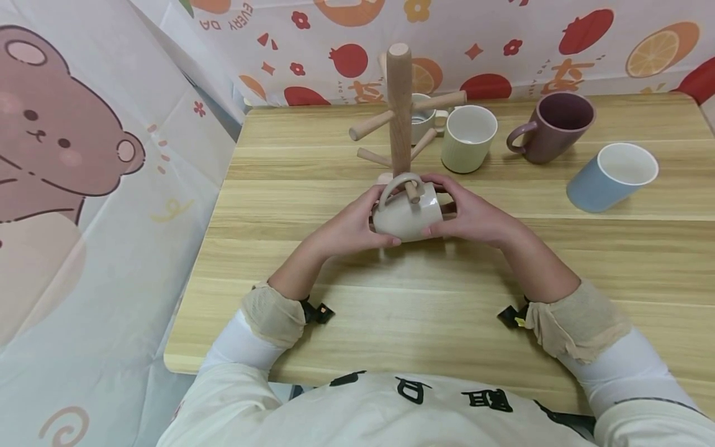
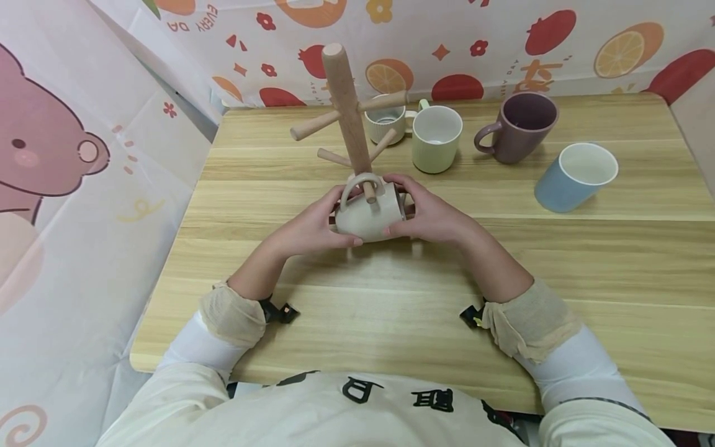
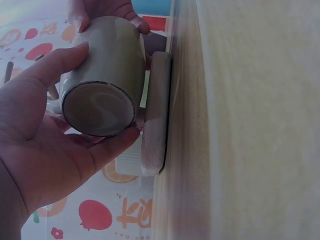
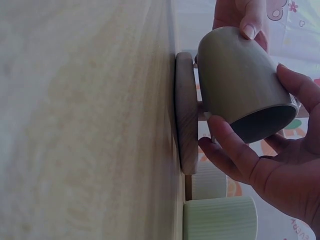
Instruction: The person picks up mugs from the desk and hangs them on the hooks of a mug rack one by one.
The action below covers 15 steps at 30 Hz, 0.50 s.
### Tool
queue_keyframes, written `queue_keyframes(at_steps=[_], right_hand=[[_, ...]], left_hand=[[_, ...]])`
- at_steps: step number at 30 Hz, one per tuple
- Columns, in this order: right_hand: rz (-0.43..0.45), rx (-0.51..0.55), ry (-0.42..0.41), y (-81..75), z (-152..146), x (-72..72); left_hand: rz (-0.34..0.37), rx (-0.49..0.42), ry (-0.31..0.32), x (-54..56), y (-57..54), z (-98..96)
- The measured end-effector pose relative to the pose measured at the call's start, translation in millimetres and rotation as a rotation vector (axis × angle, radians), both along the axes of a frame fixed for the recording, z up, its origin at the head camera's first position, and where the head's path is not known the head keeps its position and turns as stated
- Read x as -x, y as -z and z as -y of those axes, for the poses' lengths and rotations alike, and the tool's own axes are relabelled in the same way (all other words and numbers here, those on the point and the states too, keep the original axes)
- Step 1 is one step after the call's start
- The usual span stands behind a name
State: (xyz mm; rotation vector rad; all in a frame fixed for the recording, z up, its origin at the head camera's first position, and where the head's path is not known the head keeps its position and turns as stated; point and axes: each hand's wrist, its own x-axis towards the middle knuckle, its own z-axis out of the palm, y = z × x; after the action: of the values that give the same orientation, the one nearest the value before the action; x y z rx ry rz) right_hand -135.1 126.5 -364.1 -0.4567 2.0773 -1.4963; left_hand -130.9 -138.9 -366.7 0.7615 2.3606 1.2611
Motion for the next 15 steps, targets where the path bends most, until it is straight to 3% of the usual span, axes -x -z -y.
queue_keyframes(at_steps=[15], right_hand=[[-0.013,-0.017,-0.002,-0.6,-0.1,0.6]], left_hand=[[0.019,0.036,0.026,-0.3,-6.5,2.3]])
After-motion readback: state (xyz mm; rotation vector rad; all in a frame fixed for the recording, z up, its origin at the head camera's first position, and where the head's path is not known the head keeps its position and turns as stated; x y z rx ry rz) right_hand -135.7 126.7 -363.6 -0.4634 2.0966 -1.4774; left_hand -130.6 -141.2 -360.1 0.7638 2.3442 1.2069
